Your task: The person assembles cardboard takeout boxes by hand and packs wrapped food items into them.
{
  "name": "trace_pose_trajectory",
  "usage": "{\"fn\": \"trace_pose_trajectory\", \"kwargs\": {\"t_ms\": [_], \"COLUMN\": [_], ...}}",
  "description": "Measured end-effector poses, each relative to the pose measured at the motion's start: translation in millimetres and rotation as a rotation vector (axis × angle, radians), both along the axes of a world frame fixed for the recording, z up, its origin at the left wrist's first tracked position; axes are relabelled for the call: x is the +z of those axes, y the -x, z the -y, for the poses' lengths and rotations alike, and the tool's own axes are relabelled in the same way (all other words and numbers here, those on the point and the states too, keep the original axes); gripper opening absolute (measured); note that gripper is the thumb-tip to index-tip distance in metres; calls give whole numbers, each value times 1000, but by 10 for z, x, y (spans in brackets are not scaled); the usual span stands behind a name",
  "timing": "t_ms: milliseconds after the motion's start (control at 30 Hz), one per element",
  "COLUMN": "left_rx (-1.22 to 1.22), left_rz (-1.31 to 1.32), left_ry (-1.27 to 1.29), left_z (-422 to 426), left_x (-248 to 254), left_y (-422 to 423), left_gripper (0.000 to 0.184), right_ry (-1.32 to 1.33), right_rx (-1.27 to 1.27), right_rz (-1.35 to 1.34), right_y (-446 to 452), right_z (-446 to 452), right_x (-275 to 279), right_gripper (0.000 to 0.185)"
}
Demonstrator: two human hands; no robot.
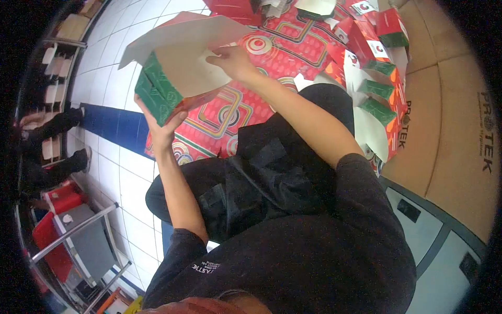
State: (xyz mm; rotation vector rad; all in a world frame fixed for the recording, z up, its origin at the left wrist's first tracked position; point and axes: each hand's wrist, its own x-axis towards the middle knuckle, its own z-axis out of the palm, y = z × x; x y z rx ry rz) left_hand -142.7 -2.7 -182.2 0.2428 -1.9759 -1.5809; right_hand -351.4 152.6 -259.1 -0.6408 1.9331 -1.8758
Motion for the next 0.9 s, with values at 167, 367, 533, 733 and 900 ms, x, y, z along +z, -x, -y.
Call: {"fn": "trace_pose_trajectory", "kwargs": {"t_ms": [167,367,533,733,900], "left_rx": [-81,-1,33,-48,-90], "left_rz": [23,44,184,230,218], "left_ry": [31,157,244,321,254], "left_z": [4,-16,-47,-25,-113], "left_x": [55,92,41,-80,-17], "left_y": [21,87,129,133,158], "left_gripper": [130,133,135,133,139], "right_ry": [-37,-307,146,292,238], "right_rx": [59,117,259,413,377], "right_rz": [177,-262,222,-25,-94], "right_y": [18,149,-127,-262,-238], "right_z": [-52,-137,-94,-45,14], "right_x": [90,245,575,513,430], "right_gripper": [47,44,43,38,38]}}
